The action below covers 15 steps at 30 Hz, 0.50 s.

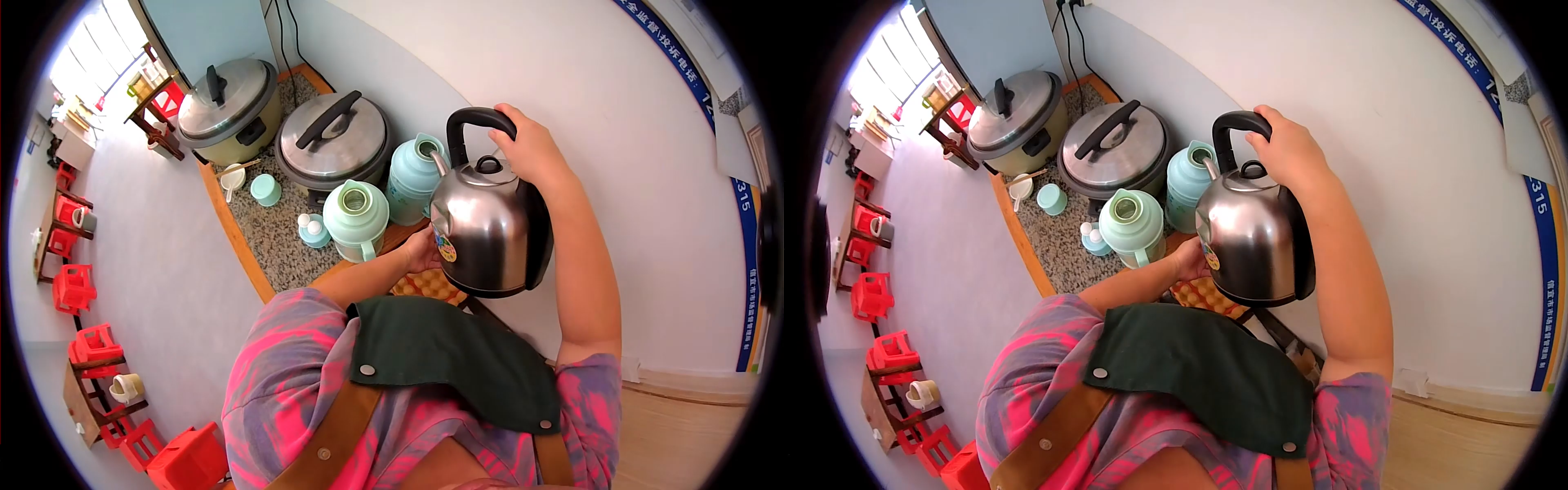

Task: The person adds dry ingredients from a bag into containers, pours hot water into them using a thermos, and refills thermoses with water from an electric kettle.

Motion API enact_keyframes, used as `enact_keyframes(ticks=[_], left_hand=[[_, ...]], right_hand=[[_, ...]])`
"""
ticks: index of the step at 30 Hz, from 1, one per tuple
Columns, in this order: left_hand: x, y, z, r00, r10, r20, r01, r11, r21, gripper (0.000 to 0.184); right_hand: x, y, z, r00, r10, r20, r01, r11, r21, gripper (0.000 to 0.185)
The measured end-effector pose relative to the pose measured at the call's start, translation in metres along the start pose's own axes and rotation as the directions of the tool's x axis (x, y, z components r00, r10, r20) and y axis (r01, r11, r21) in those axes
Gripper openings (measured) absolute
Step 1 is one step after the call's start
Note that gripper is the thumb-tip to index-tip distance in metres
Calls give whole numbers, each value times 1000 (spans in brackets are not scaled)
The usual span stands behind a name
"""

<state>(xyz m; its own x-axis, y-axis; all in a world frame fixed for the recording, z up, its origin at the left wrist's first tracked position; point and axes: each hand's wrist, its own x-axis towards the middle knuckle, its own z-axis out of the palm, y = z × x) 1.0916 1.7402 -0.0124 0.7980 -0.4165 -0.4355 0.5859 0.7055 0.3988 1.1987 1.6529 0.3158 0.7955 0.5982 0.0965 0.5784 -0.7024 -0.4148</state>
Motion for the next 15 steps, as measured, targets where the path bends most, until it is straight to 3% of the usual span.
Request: enact_keyframes(ticks=[15], left_hand=[[2,-6,-6,999,30,20,-30,1000,-5,57]], right_hand=[[5,-1,-1,999,16,34,-16,1000,-11,42]])
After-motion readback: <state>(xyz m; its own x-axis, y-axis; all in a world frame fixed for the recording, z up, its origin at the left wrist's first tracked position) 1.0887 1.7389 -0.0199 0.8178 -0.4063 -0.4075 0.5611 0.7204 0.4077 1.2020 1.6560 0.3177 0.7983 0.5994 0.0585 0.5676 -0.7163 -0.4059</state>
